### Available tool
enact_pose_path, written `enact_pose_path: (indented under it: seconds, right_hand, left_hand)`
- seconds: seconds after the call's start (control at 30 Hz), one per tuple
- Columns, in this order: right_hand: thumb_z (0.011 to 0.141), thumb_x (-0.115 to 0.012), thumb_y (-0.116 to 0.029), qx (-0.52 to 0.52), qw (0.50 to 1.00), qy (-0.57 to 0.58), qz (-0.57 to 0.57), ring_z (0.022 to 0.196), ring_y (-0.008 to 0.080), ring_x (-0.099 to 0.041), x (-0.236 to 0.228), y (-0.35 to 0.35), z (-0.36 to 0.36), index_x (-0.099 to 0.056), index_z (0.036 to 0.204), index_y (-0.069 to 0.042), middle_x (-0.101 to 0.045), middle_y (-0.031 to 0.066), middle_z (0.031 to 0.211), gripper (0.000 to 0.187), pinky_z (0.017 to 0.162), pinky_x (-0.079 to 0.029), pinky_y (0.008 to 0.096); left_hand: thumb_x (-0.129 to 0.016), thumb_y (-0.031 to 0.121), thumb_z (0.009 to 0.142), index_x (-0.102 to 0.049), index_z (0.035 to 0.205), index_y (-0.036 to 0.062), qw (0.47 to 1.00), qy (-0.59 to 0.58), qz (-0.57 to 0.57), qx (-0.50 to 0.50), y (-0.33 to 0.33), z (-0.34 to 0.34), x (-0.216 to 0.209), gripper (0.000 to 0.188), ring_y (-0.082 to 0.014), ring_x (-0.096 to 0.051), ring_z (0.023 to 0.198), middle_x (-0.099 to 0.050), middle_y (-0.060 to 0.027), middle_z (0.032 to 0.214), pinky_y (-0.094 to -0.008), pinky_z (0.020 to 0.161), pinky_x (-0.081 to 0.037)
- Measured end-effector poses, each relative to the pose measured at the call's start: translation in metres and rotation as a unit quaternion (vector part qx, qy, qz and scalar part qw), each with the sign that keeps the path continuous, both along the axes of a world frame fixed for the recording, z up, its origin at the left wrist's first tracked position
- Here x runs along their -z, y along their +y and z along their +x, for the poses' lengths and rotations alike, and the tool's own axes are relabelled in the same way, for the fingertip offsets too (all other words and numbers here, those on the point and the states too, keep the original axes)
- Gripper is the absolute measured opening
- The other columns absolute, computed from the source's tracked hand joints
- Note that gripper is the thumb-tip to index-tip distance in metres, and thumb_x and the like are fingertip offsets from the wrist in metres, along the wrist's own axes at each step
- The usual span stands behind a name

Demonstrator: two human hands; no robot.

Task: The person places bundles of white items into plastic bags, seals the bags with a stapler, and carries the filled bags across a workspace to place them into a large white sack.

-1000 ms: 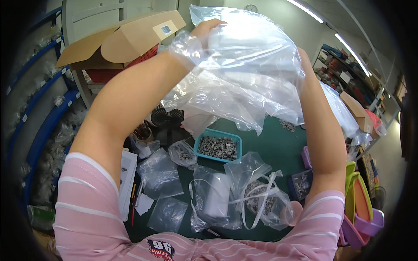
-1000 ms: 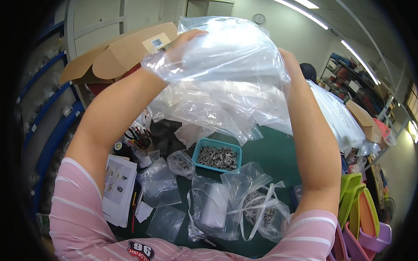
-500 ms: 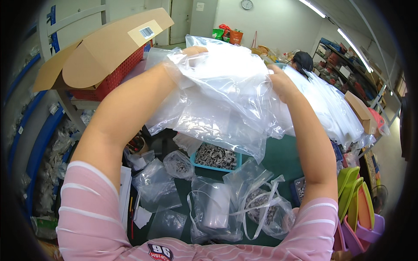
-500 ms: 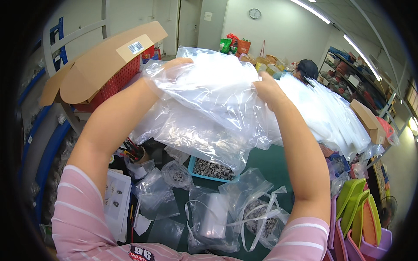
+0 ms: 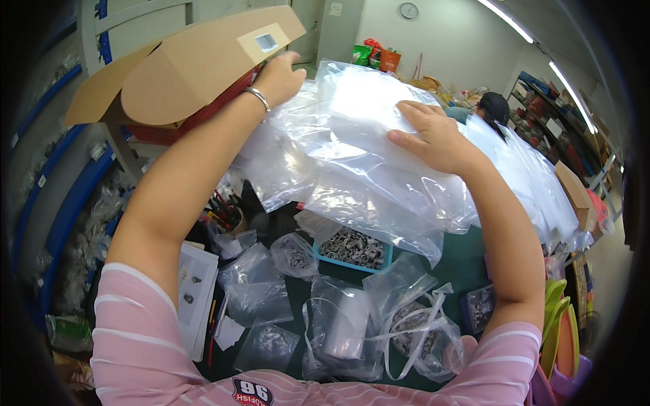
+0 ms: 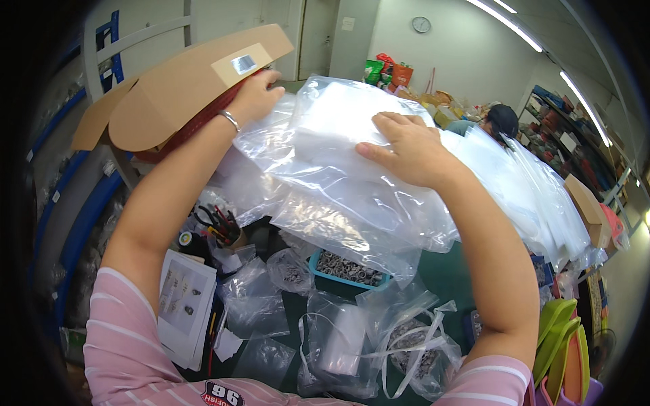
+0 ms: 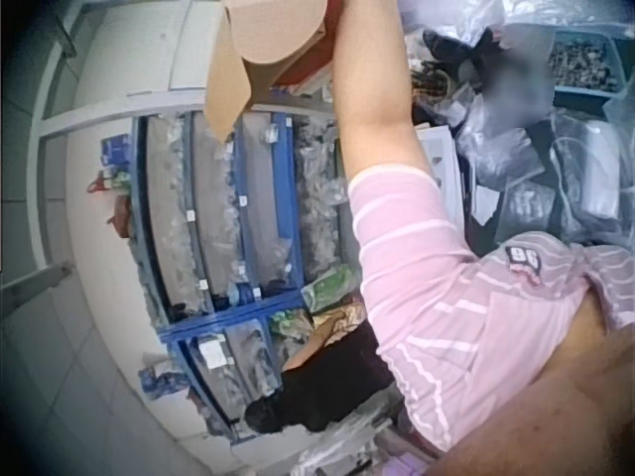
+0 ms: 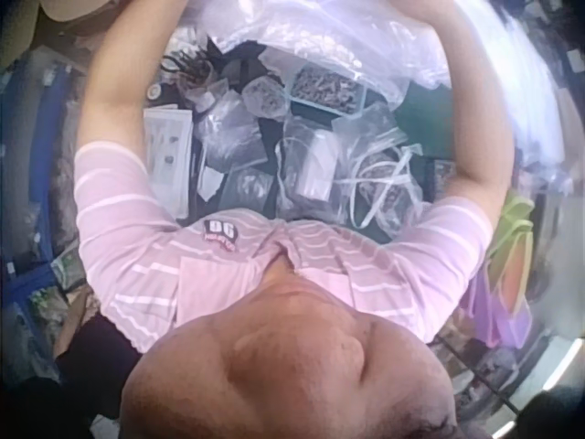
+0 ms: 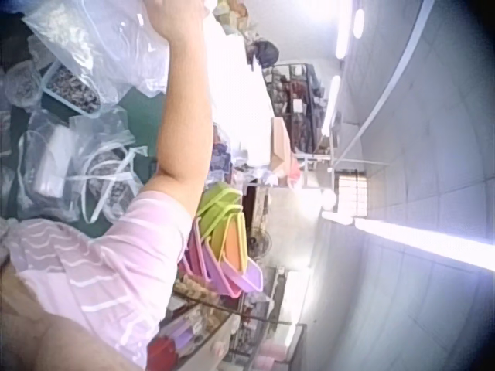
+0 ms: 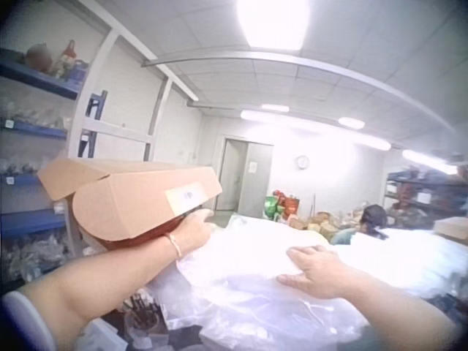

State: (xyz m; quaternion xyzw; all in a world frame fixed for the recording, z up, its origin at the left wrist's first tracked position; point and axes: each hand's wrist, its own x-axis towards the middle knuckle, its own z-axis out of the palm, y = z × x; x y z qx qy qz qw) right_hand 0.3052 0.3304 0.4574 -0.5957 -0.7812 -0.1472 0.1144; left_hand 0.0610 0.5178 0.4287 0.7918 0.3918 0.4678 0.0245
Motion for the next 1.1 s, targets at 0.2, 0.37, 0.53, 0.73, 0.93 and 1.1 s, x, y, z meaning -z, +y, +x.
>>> enact_pose_path:
  seconds: [0.2, 0.37, 0.53, 0.73, 0.93, 1.1]
  right_hand:
    - [0.085, -0.046, -0.048, 0.009, 0.999, 0.018, -0.026, 0.121, 0.0305, -0.036, -0.004, -0.007, -0.006, -0.045, 0.121, -0.004, -0.042, 0.0137, 0.130, 0.057, 0.098, -0.029, 0.0420]
    - [0.086, -0.044, -0.051, 0.046, 0.995, -0.005, -0.087, 0.121, 0.0305, -0.037, -0.019, -0.003, -0.011, -0.045, 0.121, -0.001, -0.046, 0.0173, 0.125, 0.061, 0.098, -0.030, 0.0400]
    - [0.086, -0.048, -0.047, 0.003, 1.000, 0.012, 0.021, 0.113, 0.0333, -0.045, -0.040, 0.002, -0.054, -0.050, 0.114, 0.005, -0.047, 0.0218, 0.121, 0.059, 0.095, -0.035, 0.0391]
    - [0.075, -0.063, -0.027, -0.306, 0.949, -0.050, 0.050, 0.107, 0.0283, -0.050, -0.005, 0.014, -0.147, -0.056, 0.106, -0.002, -0.046, 0.0151, 0.124, 0.041, 0.093, -0.037, 0.0356]
    - [0.068, -0.060, -0.010, -0.080, 0.967, -0.180, 0.160, 0.103, 0.0283, -0.052, 0.022, 0.018, -0.144, -0.050, 0.111, -0.004, -0.044, 0.0163, 0.123, 0.044, 0.090, -0.038, 0.0433]
    - [0.069, -0.055, -0.004, 0.026, 0.992, -0.085, 0.094, 0.080, 0.0340, -0.060, -0.010, 0.019, -0.132, -0.060, 0.087, -0.004, -0.061, 0.0194, 0.080, 0.019, 0.072, -0.046, 0.0427]
  left_hand:
    - [-0.039, 0.030, 0.087, -0.045, 0.122, 0.0084, 0.905, 0.418, -0.080, 0.020, -0.004, -0.038, 0.033, 0.042, -0.0366, -0.042, 0.115, -0.041, -0.0206, 0.128, -0.0404, 0.095, -0.034]
    - [-0.037, 0.036, 0.089, -0.056, 0.112, 0.0096, 0.924, 0.356, -0.128, 0.053, -0.049, -0.051, 0.023, 0.040, -0.0329, -0.048, 0.109, -0.051, -0.0169, 0.118, -0.0403, 0.093, -0.037]
    - [-0.048, 0.025, 0.085, -0.061, 0.089, -0.0031, 0.939, 0.337, -0.042, 0.058, -0.063, -0.053, 0.034, 0.032, -0.0320, -0.053, 0.100, -0.057, -0.0150, 0.108, -0.0368, 0.089, -0.039]
    - [-0.051, 0.015, 0.079, -0.061, 0.082, 0.0006, 0.974, 0.221, 0.028, 0.043, -0.058, -0.058, 0.051, 0.018, -0.0330, -0.054, 0.087, -0.059, -0.0144, 0.088, -0.0397, 0.079, -0.042]
    - [-0.052, 0.006, 0.073, -0.062, 0.080, 0.0015, 0.964, 0.265, 0.010, -0.023, -0.061, -0.039, 0.031, 0.013, -0.0345, -0.055, 0.090, -0.058, -0.0187, 0.093, -0.0403, 0.080, -0.043]
    - [-0.051, 0.002, 0.075, -0.062, 0.089, 0.0007, 0.911, 0.409, 0.026, -0.047, -0.060, -0.035, 0.020, 0.018, -0.0332, -0.056, 0.090, -0.058, -0.0174, 0.091, -0.0365, 0.081, -0.046]
